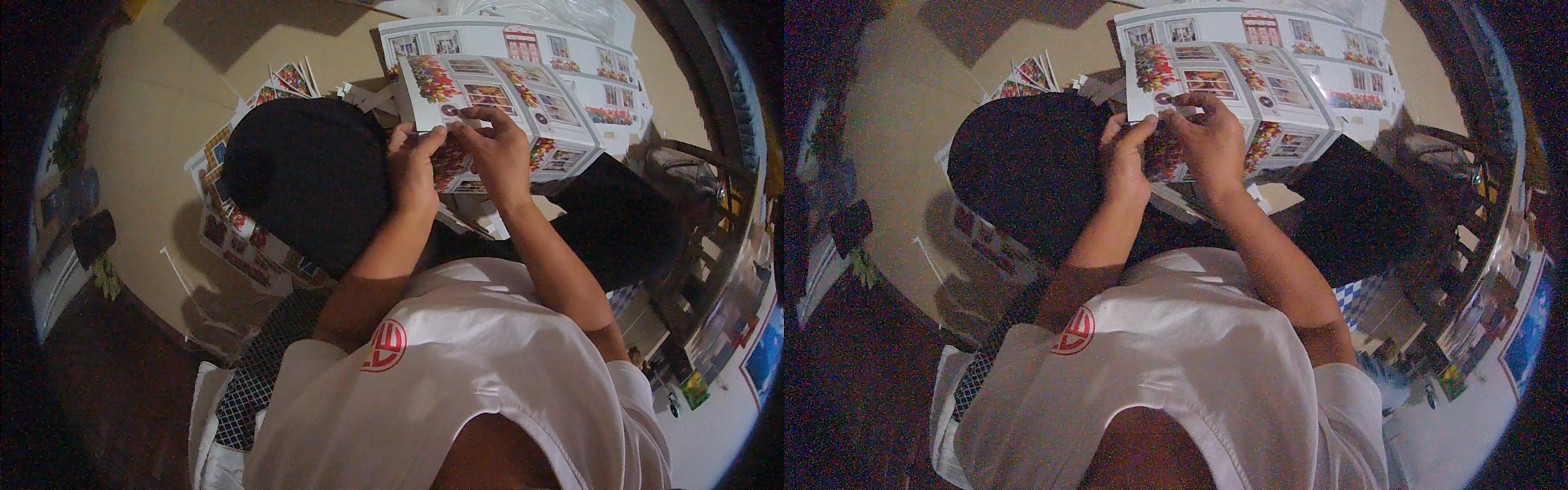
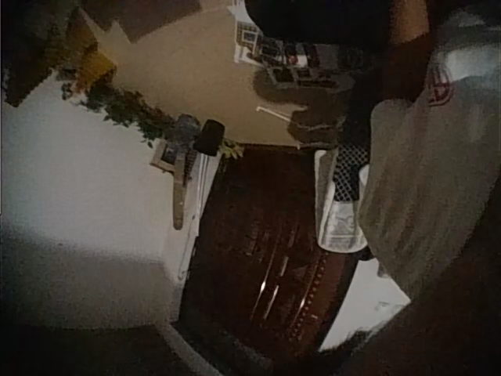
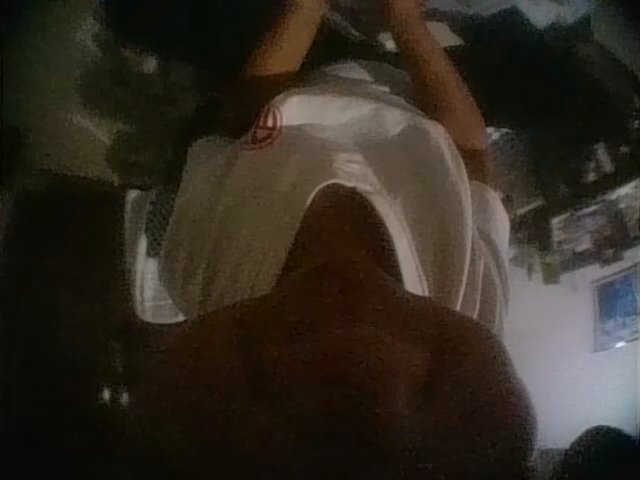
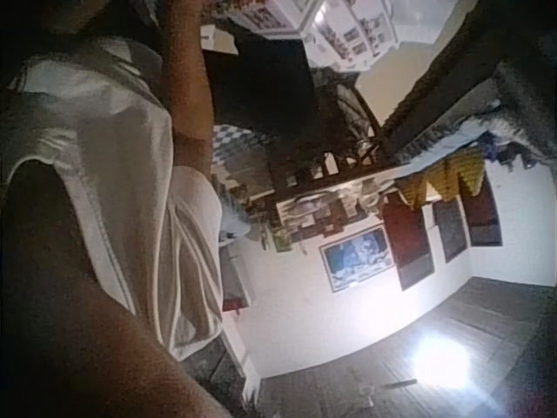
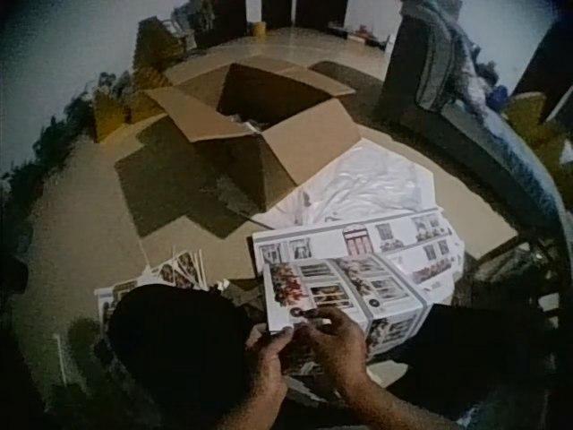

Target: The person assembles a printed paper box by folding along pre-scored lines and securing the flaps with tape. They handle multiple flat sheets, fold them into box shapes, and use a tape dispenser to seal the edges.

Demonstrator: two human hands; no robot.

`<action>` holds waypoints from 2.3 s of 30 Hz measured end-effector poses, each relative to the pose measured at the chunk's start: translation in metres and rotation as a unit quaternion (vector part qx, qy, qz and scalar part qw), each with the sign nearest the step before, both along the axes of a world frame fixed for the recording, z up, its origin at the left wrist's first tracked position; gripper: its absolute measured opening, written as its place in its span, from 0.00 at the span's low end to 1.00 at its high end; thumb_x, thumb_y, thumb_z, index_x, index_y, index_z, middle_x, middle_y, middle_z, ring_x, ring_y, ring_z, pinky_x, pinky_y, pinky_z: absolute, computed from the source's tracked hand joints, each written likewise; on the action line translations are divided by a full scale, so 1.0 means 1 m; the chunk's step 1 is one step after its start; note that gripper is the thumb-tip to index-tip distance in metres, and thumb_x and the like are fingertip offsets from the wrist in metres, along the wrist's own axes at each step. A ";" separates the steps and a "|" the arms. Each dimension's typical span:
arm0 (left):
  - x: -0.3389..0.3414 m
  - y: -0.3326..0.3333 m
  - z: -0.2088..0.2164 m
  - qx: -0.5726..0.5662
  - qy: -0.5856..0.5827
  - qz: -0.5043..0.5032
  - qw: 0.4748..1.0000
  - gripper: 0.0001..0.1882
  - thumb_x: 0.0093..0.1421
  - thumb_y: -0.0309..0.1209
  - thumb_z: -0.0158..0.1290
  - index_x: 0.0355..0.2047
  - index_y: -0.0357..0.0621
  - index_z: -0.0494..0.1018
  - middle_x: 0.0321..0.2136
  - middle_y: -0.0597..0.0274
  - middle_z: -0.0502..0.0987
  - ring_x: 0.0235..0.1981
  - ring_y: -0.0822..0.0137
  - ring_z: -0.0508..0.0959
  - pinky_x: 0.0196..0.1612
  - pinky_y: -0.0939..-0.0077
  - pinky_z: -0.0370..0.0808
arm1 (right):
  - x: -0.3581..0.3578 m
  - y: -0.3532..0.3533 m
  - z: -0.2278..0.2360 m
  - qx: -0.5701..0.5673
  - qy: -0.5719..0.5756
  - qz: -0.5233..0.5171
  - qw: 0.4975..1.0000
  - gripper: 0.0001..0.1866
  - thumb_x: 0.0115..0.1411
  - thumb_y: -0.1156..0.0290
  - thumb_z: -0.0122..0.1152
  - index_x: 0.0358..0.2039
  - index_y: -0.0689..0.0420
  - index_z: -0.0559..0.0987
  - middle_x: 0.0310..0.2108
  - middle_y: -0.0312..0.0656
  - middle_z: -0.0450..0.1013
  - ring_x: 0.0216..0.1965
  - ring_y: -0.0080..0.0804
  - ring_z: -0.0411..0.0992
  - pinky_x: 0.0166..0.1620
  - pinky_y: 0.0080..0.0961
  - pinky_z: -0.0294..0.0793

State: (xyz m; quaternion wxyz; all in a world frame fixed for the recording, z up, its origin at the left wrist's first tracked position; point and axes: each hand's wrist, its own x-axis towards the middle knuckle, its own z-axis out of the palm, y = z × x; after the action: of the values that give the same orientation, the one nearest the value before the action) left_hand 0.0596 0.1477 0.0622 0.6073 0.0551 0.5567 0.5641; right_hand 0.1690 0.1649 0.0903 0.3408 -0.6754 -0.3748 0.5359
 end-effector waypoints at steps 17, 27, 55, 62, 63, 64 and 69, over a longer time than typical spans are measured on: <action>0.000 0.000 0.003 0.011 0.010 -0.007 1.000 0.13 0.49 0.21 0.58 0.35 0.38 0.70 0.34 0.57 0.76 0.33 0.67 0.77 0.40 0.72 0.73 | 0.005 0.010 0.017 0.038 -0.235 0.161 0.958 0.21 0.57 0.61 0.60 0.48 0.58 0.74 0.20 0.46 0.76 0.15 0.29 0.73 0.19 0.28 0.68; 0.000 -0.001 0.005 0.000 0.012 -0.019 1.000 0.12 0.48 0.23 0.58 0.34 0.41 0.70 0.31 0.60 0.77 0.34 0.66 0.76 0.40 0.70 0.71 | 0.007 -0.004 0.009 0.057 -0.381 0.224 0.895 0.31 0.58 0.52 0.56 0.57 0.54 0.65 0.18 0.49 0.74 0.23 0.49 0.74 0.26 0.41 0.70; -0.001 0.001 0.005 0.017 0.034 -0.022 0.999 0.12 0.48 0.24 0.58 0.34 0.39 0.71 0.33 0.59 0.76 0.37 0.64 0.74 0.45 0.70 0.68 | 0.031 -0.028 -0.003 0.281 -0.341 0.297 0.846 0.28 0.51 0.68 0.56 0.55 0.42 0.69 0.27 0.41 0.74 0.26 0.41 0.75 0.27 0.35 0.74; -0.001 0.002 -0.003 0.031 0.059 -0.015 0.998 0.12 0.47 0.23 0.58 0.34 0.38 0.71 0.32 0.59 0.76 0.37 0.64 0.74 0.45 0.69 0.67 | 0.024 -0.011 0.026 0.096 -0.404 0.315 0.853 0.25 0.57 0.64 0.57 0.57 0.40 0.67 0.21 0.42 0.75 0.26 0.44 0.75 0.28 0.37 0.73; -0.002 0.002 -0.006 0.039 0.059 -0.013 0.997 0.12 0.47 0.23 0.58 0.34 0.38 0.71 0.32 0.59 0.76 0.37 0.64 0.74 0.45 0.69 0.67 | 0.033 -0.011 0.019 0.111 -0.355 0.273 0.887 0.25 0.57 0.64 0.58 0.57 0.41 0.67 0.21 0.43 0.75 0.26 0.45 0.75 0.29 0.38 0.73; -0.003 0.003 -0.007 0.040 0.063 -0.011 0.997 0.13 0.47 0.23 0.58 0.34 0.39 0.70 0.32 0.59 0.75 0.37 0.64 0.74 0.45 0.69 0.67 | 0.043 -0.010 0.015 0.126 -0.304 0.229 0.916 0.25 0.57 0.64 0.58 0.56 0.41 0.67 0.21 0.43 0.75 0.26 0.47 0.75 0.31 0.39 0.73; -0.001 0.001 -0.004 0.031 0.054 -0.004 0.998 0.15 0.44 0.24 0.59 0.33 0.40 0.69 0.33 0.59 0.75 0.38 0.63 0.74 0.47 0.67 0.65 | 0.150 -0.002 -0.014 0.251 -0.442 0.122 0.852 0.25 0.53 0.66 0.62 0.53 0.54 0.70 0.48 0.52 0.68 0.48 0.48 0.67 0.51 0.36 0.66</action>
State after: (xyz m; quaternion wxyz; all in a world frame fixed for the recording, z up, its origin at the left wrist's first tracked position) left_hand 0.0583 0.1486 0.0580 0.5763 0.1065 0.5708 0.5751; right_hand 0.3188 0.1627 0.0762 0.2289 -0.6818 -0.6868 0.1054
